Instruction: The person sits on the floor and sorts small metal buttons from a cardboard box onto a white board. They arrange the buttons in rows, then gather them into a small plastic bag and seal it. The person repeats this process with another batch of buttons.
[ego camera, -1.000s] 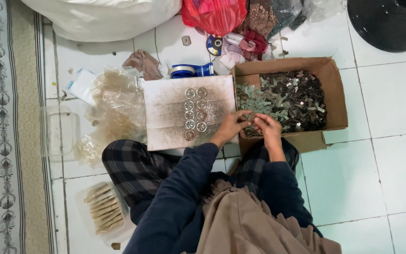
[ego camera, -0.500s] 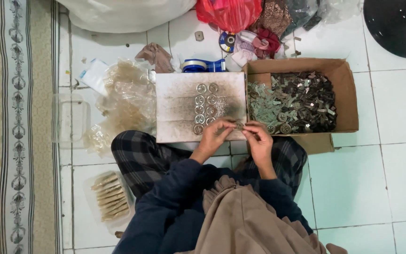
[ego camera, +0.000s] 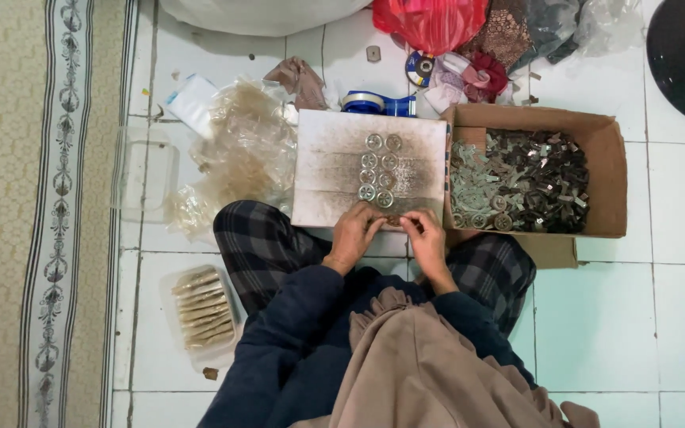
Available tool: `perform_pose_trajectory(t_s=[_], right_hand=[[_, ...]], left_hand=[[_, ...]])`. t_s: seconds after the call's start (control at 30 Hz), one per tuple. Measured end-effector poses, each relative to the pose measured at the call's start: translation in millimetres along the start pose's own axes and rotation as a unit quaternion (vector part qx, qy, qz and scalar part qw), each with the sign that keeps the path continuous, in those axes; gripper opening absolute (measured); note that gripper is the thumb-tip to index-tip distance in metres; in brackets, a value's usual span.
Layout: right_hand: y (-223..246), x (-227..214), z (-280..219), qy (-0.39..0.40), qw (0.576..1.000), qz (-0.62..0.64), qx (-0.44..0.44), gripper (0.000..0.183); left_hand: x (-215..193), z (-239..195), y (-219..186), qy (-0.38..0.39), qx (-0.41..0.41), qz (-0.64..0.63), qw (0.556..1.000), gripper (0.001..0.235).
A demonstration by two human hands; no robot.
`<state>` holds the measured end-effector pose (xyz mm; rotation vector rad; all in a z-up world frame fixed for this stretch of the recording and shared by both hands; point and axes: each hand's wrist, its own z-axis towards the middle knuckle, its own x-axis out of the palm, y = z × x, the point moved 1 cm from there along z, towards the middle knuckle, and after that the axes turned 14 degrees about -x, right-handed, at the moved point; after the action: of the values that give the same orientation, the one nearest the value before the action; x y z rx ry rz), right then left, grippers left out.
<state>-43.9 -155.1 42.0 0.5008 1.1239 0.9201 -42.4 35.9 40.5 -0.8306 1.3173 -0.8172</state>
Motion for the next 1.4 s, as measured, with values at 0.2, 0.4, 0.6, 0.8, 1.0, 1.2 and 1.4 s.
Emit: perform_pose_trajectory(t_s=[0.2, 0.4, 0.6, 0.8, 1.0, 1.2, 1.4], right_hand=[[-16.3, 30.7, 4.5, 0.008, 0.991, -0.002, 0.135, 0.013], [-23.3, 35.7, 5.6, -0.013, 0.988, 0.013, 0.154, 0.010], [-12.5, 31.1, 9.8, -0.062, 0.983, 0.054, 0.165, 0.010], [-44.2, 22.5, 4.7, -0.098, 0.980, 0.055, 0.163, 0.011], [-103.7, -63.0, 6.8, -0.252, 0.940, -0.196, 0.121, 0.017], [-55.9, -5.4, 42.1, -0.213, 0.969, -0.116, 0.042, 0.014], [56.3, 121.4, 89.2, -0.010, 0.990, -0.034, -0.133, 0.013]], left_hand=[[6.8, 5.2, 16.4, 0.064, -0.143, 0.106, 0.982, 0.022], [6.8, 14.0, 14.0, 0.094, -0.202, 0.145, 0.964, 0.028], [6.2, 14.9, 9.1, 0.096, -0.206, 0.150, 0.962, 0.028], [12.2, 15.3, 19.2, 0.105, -0.165, 0.174, 0.965, 0.021], [-9.6, 4.1, 14.0, 0.075, -0.145, 0.076, 0.984, 0.021], [-69.1, 11.9, 22.7, -0.004, -0.179, 0.021, 0.984, 0.018], [-146.7, 23.7, 87.1, -0.141, -0.247, 0.061, 0.957, 0.021]])
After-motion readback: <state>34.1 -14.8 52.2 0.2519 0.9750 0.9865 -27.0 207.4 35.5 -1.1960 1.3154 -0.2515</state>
